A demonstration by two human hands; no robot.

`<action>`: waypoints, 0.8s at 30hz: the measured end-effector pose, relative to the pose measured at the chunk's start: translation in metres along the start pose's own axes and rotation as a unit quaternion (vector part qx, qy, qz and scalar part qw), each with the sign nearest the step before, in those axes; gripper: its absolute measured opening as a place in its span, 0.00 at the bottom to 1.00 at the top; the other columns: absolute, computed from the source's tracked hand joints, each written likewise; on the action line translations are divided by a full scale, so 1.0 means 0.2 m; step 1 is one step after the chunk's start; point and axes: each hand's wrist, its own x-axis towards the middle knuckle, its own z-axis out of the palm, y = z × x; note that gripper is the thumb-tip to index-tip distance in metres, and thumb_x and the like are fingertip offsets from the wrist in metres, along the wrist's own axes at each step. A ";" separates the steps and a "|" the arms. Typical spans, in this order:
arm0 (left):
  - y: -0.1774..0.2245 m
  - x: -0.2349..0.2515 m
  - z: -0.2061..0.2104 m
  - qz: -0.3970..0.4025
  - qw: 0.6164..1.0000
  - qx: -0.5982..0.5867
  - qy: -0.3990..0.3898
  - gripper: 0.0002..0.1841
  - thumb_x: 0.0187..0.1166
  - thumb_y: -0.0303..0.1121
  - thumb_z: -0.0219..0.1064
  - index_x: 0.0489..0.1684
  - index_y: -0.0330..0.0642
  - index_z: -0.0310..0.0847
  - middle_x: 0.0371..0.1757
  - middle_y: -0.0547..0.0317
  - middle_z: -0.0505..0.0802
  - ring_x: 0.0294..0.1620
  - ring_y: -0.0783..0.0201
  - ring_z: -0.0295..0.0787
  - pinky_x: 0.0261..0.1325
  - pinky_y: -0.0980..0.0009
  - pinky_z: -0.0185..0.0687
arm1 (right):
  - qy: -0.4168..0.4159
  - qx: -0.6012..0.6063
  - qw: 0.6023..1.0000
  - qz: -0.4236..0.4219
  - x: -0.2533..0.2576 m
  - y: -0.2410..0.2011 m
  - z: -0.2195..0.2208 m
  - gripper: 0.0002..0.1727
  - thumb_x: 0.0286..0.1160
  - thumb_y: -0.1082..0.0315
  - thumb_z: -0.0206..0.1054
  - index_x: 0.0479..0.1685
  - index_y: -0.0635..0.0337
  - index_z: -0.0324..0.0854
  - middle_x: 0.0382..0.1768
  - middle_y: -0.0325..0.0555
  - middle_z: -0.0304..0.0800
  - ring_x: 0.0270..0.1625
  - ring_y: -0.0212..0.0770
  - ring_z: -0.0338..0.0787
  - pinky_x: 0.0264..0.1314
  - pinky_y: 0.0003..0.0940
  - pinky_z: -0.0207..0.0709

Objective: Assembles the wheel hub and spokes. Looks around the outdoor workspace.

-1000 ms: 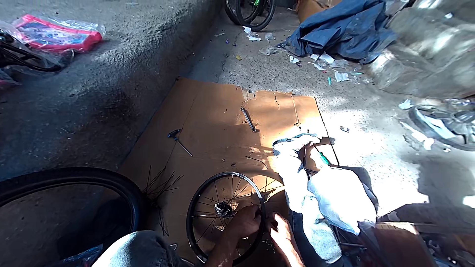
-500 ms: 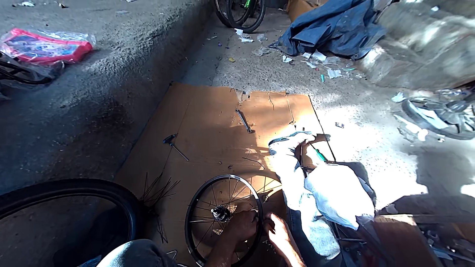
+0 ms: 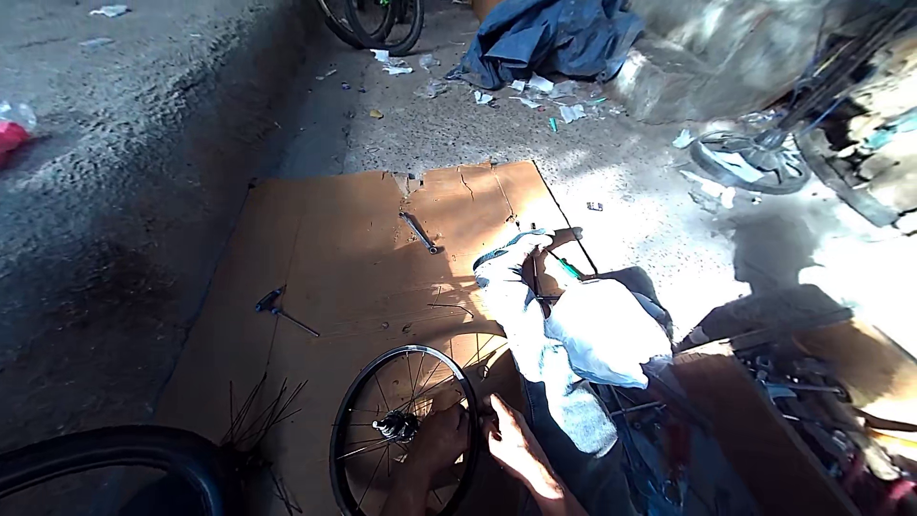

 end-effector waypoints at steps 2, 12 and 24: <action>-0.03 0.01 0.01 0.014 0.999 -0.043 0.024 0.22 0.91 0.45 0.48 0.61 0.37 0.82 0.52 0.42 0.92 0.58 0.47 0.90 0.66 0.43 0.81 | -0.004 0.000 1.000 0.003 0.00 0.00 0.00 0.21 0.71 0.73 0.64 0.65 0.63 0.80 0.55 0.53 0.90 0.57 0.43 0.91 0.64 0.41 0.83; 0.02 -0.01 0.01 -0.028 0.999 0.014 0.009 0.25 0.94 0.47 0.43 0.64 0.40 0.82 0.56 0.41 0.93 0.64 0.43 0.89 0.69 0.38 0.77 | -0.014 -0.019 1.000 0.018 0.00 -0.03 0.00 0.24 0.67 0.73 0.66 0.67 0.62 0.78 0.56 0.54 0.90 0.59 0.47 0.90 0.65 0.44 0.82; -0.01 0.01 0.05 -0.002 1.000 -0.011 0.010 0.24 0.94 0.46 0.43 0.62 0.40 0.83 0.57 0.42 0.92 0.64 0.45 0.88 0.70 0.39 0.77 | -0.007 -0.024 1.000 0.016 0.00 0.00 0.01 0.27 0.63 0.72 0.69 0.68 0.63 0.77 0.54 0.55 0.90 0.58 0.48 0.91 0.65 0.46 0.82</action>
